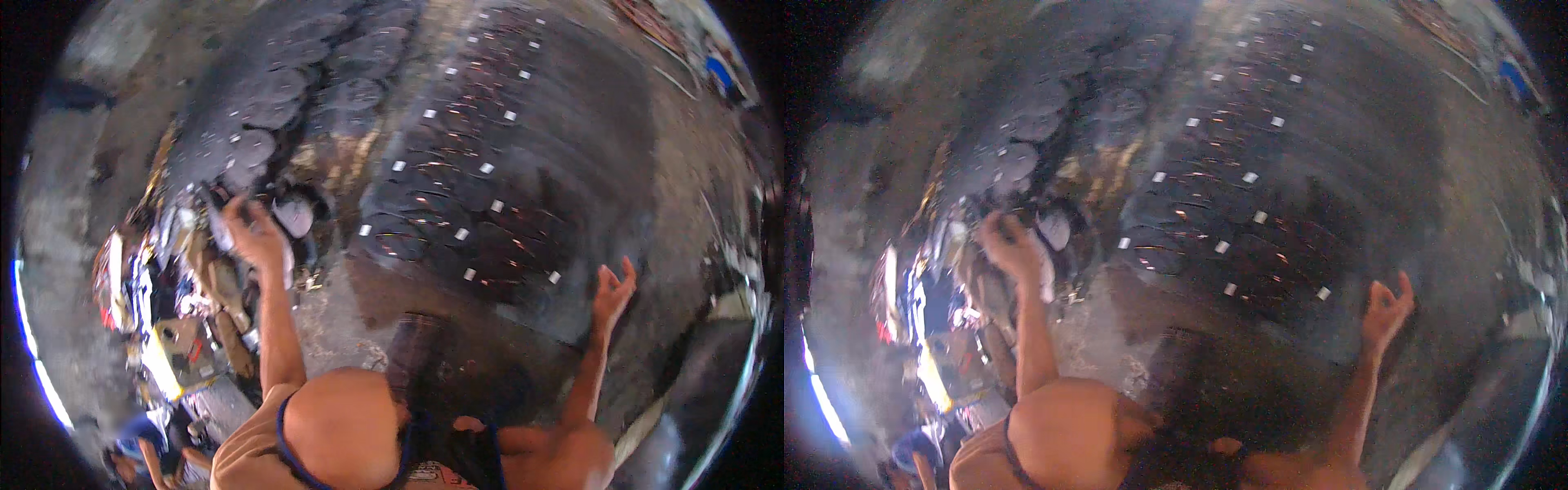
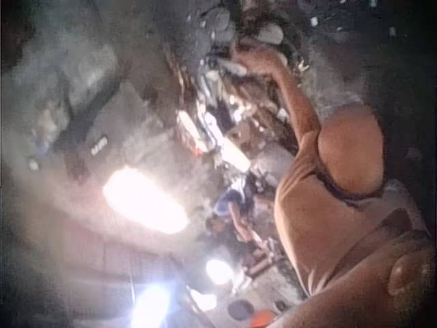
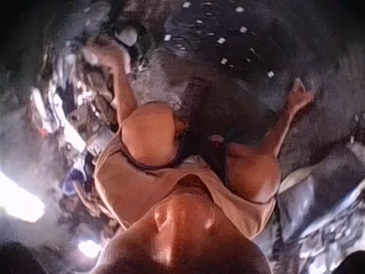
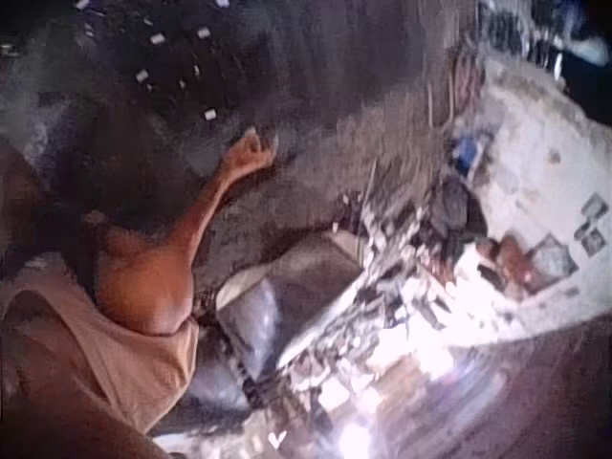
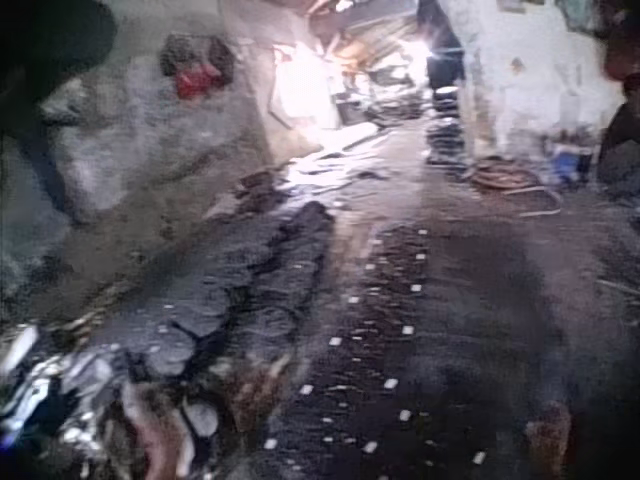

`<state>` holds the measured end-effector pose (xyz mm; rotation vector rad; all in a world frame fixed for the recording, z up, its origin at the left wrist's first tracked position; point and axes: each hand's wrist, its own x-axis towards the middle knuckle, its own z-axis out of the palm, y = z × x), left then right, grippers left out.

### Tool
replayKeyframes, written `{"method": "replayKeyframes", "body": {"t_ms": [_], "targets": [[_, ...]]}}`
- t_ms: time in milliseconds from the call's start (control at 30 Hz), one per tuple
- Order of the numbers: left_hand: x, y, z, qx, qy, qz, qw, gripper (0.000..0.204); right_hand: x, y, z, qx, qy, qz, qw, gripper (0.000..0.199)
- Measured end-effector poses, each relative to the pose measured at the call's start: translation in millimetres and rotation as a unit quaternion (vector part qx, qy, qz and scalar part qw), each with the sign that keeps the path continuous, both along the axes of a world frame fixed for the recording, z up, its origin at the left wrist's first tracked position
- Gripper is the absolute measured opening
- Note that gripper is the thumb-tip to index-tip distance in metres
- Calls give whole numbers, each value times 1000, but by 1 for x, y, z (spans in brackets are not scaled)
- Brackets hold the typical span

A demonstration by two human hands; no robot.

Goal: The person spreads a dark sheet on the floor, then repeatedly picks up flip-flop soles and straps, attaches the straps to the soles, and places the assembled flip-flops in rows on the sheet.

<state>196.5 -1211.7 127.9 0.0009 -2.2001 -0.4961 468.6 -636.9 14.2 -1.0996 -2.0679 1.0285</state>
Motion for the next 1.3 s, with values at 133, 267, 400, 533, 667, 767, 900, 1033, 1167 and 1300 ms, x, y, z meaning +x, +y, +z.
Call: {"method": "replayKeyframes", "body": {"t_ms": [133, 267, 400, 533, 667, 767, 900, 1033, 1167, 1300], "targets": [[17, 102, 76, 5, 19, -153, 988, 30, -5, -6, 37, -27, 31, 81, 996, 47], [-5, 245, 82, 28, -238, -570, 786, 37, -70, -65, 129, -154, 149, 309, 927, 43], [-25, 328, 65, 66, -423, -700, 571, 43, -118, -58, 149, -259, 109, 417, 864, 44], [-47, 330, 28, 212, -545, -613, 530, 68, -113, -35, 128, -350, 119, 321, 872, 45], [-32, 284, 27, 148, -676, -523, 498, 74, -97, -26, 102, -419, 153, 247, 860, 45], [-28, 283, 13, 239, -720, -396, 517, 71, -92, -20, 90, -471, 151, 203, 845, 48], [-40, 318, 14, 270, -686, -419, 530, 65, -93, 0, 97, -453, 176, 235, 842, 58], [-57, 353, -6, 405, -602, -443, 526, 61, -114, 15, 90, -316, 183, 198, 910, 57], [-69, 368, -46, 301, -509, -369, 717, 66, -126, 33, 38, -303, 116, 185, 927, 53], [-59, 383, -75, 153, -493, -331, 790, 50, -122, 40, -3, -287, 68, 142, 945, 51]]}}
